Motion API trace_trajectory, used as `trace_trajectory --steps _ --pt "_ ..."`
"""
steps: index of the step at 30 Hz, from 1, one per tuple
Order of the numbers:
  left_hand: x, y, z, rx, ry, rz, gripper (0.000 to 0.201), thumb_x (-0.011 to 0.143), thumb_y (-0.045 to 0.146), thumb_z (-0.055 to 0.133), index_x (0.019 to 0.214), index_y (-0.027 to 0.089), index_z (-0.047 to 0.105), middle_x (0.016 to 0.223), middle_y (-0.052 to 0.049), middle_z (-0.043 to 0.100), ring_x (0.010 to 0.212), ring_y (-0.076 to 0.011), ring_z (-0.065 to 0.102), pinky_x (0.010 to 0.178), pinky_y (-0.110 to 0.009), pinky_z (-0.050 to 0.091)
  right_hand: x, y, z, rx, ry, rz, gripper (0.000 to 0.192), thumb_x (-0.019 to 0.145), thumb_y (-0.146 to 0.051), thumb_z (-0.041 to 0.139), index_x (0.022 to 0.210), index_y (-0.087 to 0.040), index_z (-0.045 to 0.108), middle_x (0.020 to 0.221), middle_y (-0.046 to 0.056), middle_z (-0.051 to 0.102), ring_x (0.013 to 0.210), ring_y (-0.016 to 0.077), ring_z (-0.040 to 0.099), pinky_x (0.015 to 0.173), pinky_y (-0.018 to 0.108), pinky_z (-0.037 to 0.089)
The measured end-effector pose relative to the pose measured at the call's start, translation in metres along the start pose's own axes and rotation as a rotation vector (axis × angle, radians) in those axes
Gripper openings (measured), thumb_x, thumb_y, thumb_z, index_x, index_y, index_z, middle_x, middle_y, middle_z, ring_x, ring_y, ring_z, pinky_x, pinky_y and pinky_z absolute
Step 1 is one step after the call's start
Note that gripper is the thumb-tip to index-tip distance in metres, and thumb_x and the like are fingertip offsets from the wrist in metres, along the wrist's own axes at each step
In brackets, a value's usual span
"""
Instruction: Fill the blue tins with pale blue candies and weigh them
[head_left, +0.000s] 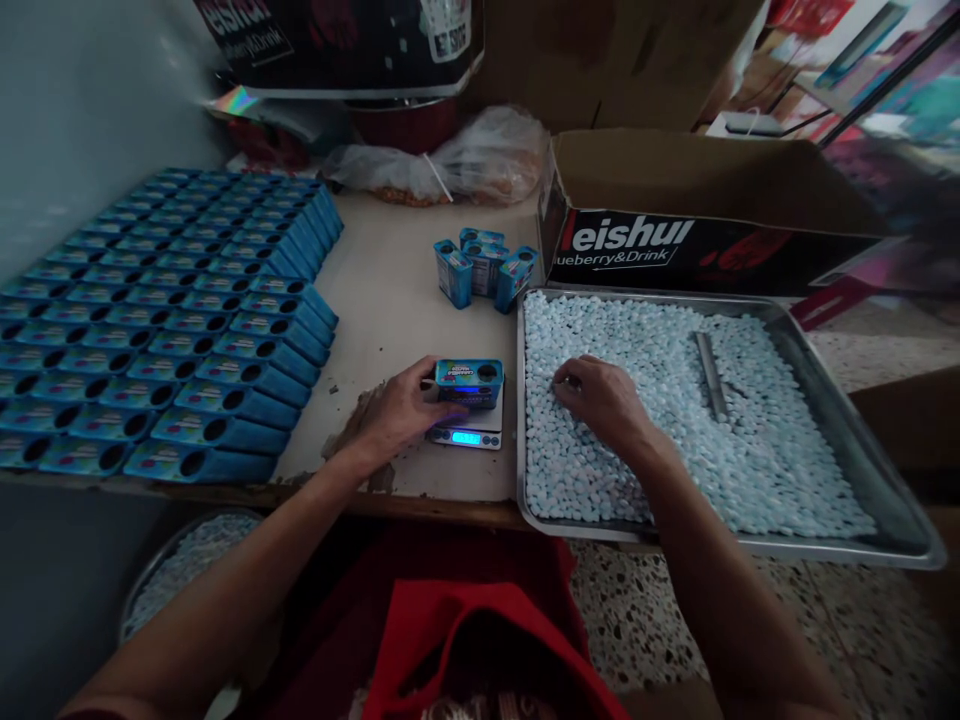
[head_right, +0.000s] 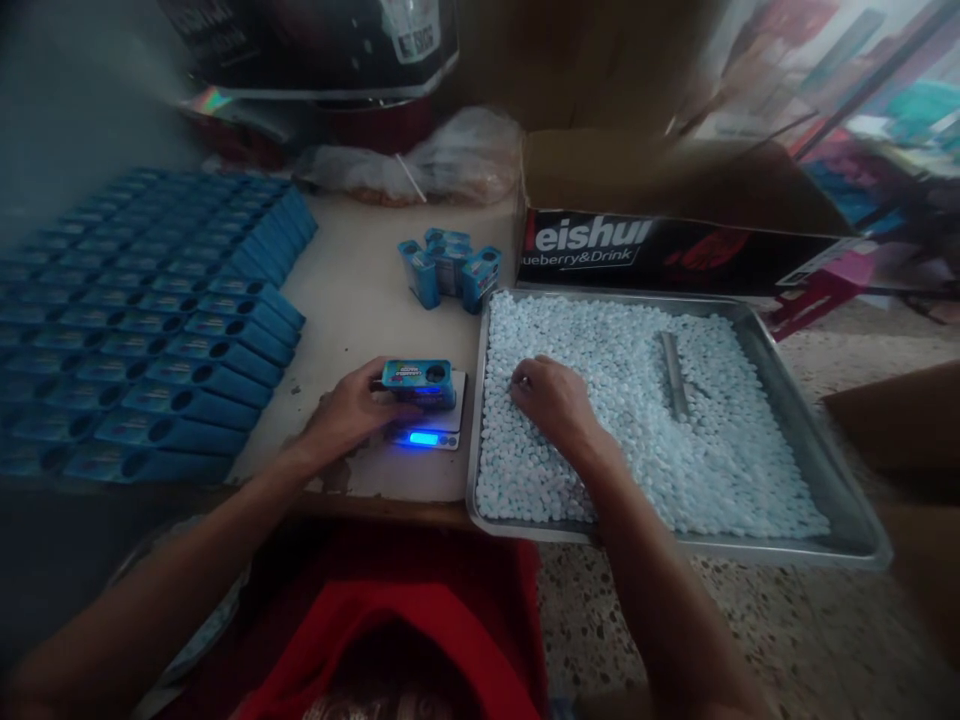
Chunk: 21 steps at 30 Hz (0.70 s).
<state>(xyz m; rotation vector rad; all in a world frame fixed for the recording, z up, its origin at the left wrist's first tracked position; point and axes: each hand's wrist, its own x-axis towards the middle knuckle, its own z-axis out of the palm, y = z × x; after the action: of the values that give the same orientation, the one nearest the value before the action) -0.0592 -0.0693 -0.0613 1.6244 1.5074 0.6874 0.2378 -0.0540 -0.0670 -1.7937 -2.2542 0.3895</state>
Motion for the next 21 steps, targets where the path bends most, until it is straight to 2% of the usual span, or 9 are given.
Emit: trace_trajectory --steps 2,4,7,9,11,13,15,18,21 --pt "0.000 -0.002 0.004 -0.013 0.007 -0.007 0.043 0.073 0.040 0.085 0.110 0.023 0.069 0.107 -0.004 0.079 0.101 -0.0270 0.072 0.090 -0.040 0.057 0.001 0.003 0.000 0.083 0.031 0.024 0.015 0.085 -0.020 0.064 0.092 -0.019 0.077 0.089 0.005 0.071 0.078 0.0189 0.062 0.074 0.032 0.043" --pt "0.001 -0.006 0.007 -0.050 -0.002 0.012 0.040 0.075 0.039 0.083 0.108 0.022 0.069 0.106 -0.005 0.078 0.101 -0.0262 0.072 0.092 -0.040 0.057 0.001 0.005 0.001 0.229 0.118 0.061 0.015 0.083 -0.026 0.070 0.094 -0.021 0.078 0.087 0.004 0.069 0.075 0.0175 0.060 0.073 0.031 0.043" --pt "0.008 -0.007 0.009 -0.072 -0.017 0.124 0.034 0.082 0.037 0.076 0.111 0.020 0.068 0.110 -0.005 0.076 0.104 -0.0240 0.071 0.095 -0.038 0.056 0.002 -0.001 0.005 0.696 0.214 0.178 0.032 0.086 -0.048 0.072 0.104 -0.022 0.075 0.084 0.001 0.065 0.069 0.0149 0.055 0.066 0.029 0.042" --pt "0.018 0.002 0.008 0.030 0.006 0.291 0.028 0.087 0.031 0.070 0.112 0.020 0.068 0.112 -0.006 0.074 0.107 -0.0238 0.069 0.097 -0.038 0.055 0.005 -0.010 0.008 1.116 0.148 0.285 0.042 0.089 -0.060 0.068 0.106 -0.021 0.072 0.082 0.001 0.063 0.066 0.0134 0.055 0.061 0.026 0.043" --pt "0.031 0.020 0.005 0.216 0.067 0.527 0.024 0.091 0.023 0.064 0.114 0.021 0.069 0.114 -0.008 0.072 0.111 -0.0243 0.066 0.101 -0.038 0.053 0.009 -0.019 0.010 1.448 0.010 0.395 0.047 0.092 -0.064 0.063 0.106 -0.019 0.068 0.083 0.002 0.065 0.069 0.0135 0.061 0.062 0.025 0.047" --pt "0.043 0.042 0.005 0.384 0.145 0.775 0.026 0.094 0.016 0.058 0.115 0.022 0.071 0.115 -0.008 0.072 0.113 -0.0246 0.063 0.105 -0.040 0.050 0.012 -0.024 0.009 1.654 -0.112 0.483 0.047 0.099 -0.062 0.055 0.106 -0.017 0.064 0.087 0.005 0.069 0.075 0.0161 0.068 0.068 0.027 0.053" --pt "0.052 0.059 0.008 0.474 0.239 0.956 0.029 0.096 0.013 0.055 0.117 0.022 0.072 0.116 -0.009 0.072 0.115 -0.0249 0.062 0.108 -0.041 0.048 0.013 -0.022 0.005 1.795 -0.195 0.532 0.047 0.106 -0.058 0.039 0.106 -0.016 0.060 0.090 0.009 0.072 0.080 0.0194 0.073 0.071 0.030 0.057" --pt "0.061 0.065 0.021 0.485 0.341 1.038 0.028 0.095 0.011 0.057 0.116 0.022 0.073 0.115 -0.009 0.072 0.115 -0.0250 0.062 0.108 -0.041 0.048 0.012 -0.014 0.001 1.942 -0.257 0.578 0.052 0.110 -0.055 0.022 0.098 -0.017 0.056 0.088 0.013 0.074 0.078 0.0214 0.074 0.066 0.030 0.057" --pt "0.069 0.051 0.036 0.416 0.390 0.950 0.024 0.091 0.011 0.063 0.111 0.021 0.074 0.111 -0.008 0.073 0.110 -0.0244 0.064 0.104 -0.039 0.050 0.010 -0.006 0.002 2.029 -0.321 0.599 0.054 0.110 -0.055 0.023 0.091 -0.017 0.056 0.083 0.015 0.073 0.072 0.0195 0.071 0.062 0.027 0.055"
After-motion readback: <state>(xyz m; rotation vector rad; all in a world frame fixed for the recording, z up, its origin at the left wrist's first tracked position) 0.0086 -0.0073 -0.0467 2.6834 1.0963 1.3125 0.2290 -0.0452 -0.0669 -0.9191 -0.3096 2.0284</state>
